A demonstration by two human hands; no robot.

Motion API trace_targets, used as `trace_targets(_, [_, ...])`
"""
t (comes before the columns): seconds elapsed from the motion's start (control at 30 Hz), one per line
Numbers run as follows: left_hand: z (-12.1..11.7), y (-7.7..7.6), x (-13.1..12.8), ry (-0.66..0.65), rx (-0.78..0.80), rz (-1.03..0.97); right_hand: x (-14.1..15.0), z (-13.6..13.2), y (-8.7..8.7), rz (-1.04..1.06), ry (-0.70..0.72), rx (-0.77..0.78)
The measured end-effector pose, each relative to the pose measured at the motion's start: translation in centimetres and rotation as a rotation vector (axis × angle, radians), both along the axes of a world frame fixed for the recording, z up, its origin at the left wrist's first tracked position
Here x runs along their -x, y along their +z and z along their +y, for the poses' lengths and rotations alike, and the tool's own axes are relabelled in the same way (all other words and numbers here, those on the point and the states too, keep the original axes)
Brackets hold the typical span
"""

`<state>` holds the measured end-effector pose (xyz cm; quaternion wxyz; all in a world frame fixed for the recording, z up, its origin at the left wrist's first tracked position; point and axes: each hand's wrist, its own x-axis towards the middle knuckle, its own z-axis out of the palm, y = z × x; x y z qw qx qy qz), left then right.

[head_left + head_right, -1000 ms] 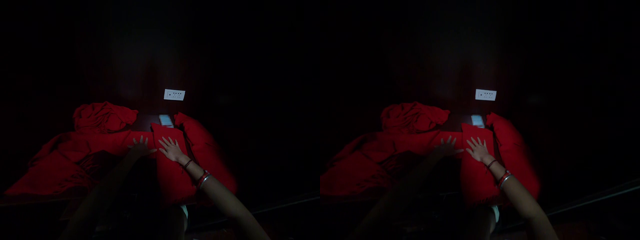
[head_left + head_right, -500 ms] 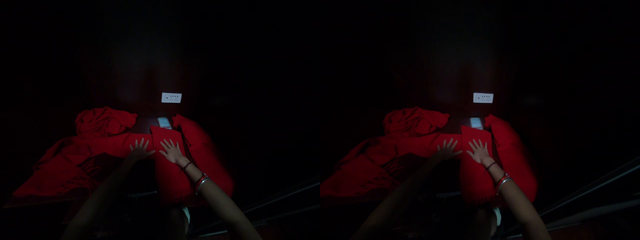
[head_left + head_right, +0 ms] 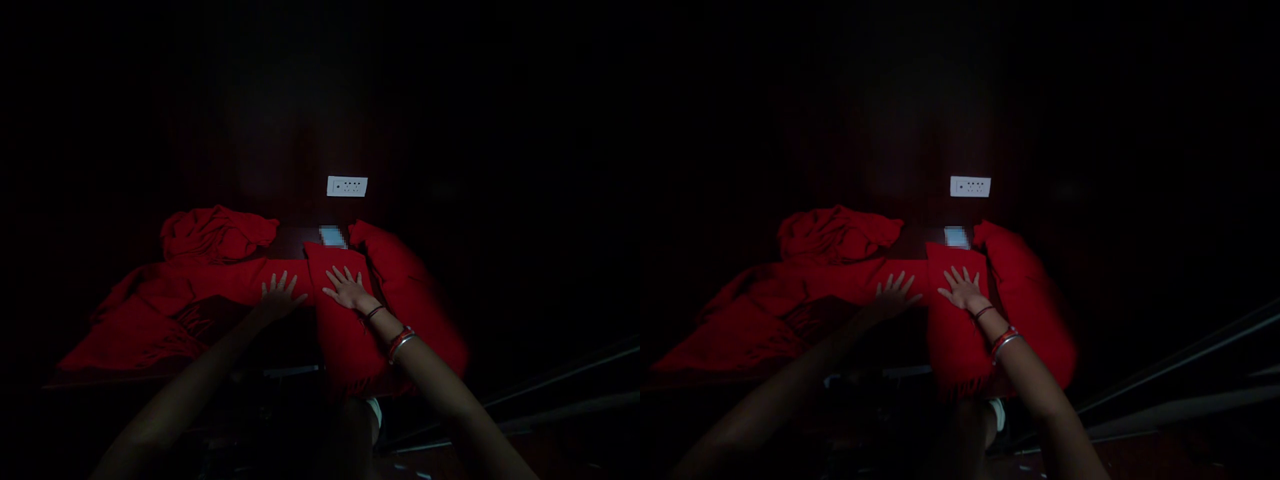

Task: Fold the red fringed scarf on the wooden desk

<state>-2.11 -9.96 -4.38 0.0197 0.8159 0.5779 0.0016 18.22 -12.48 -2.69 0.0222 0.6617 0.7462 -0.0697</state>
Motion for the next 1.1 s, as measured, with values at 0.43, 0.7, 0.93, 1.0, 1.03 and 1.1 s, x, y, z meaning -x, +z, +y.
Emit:
trace_targets(0.43, [0.7,0.7,-0.4,0.017,-0.071,-0.016,1.5,0.4,1.4,0.025,0.054,-0.011])
trace_targets(0.7, [1.3,0.2,0.7,0.047,0.000,-0.022,1.4,0.9,0.8,0.033,0.006,0.040])
trace_targets(0.93, [1.4,0.5,-1.4,-0.079,-0.156,-0.064,1.4,-0.5,0.9,0.003,-0.029,-0.026])
trace_targets(1.0, [1.6,0.0,-1.7,-0.124,-0.115,-0.070,1.1,-0.6,0.3,0.019,-0.058,0.014])
trace_targets(1.03, [1.6,-0.2,-1.8,-0.135,-0.096,-0.068,1.0,-0.6,0.2,0.029,-0.063,0.016])
trace_targets(1.1, [1.7,-0.5,-1.7,-0.143,-0.089,-0.066,0.7,-0.7,0.2,0.049,-0.050,0.014])
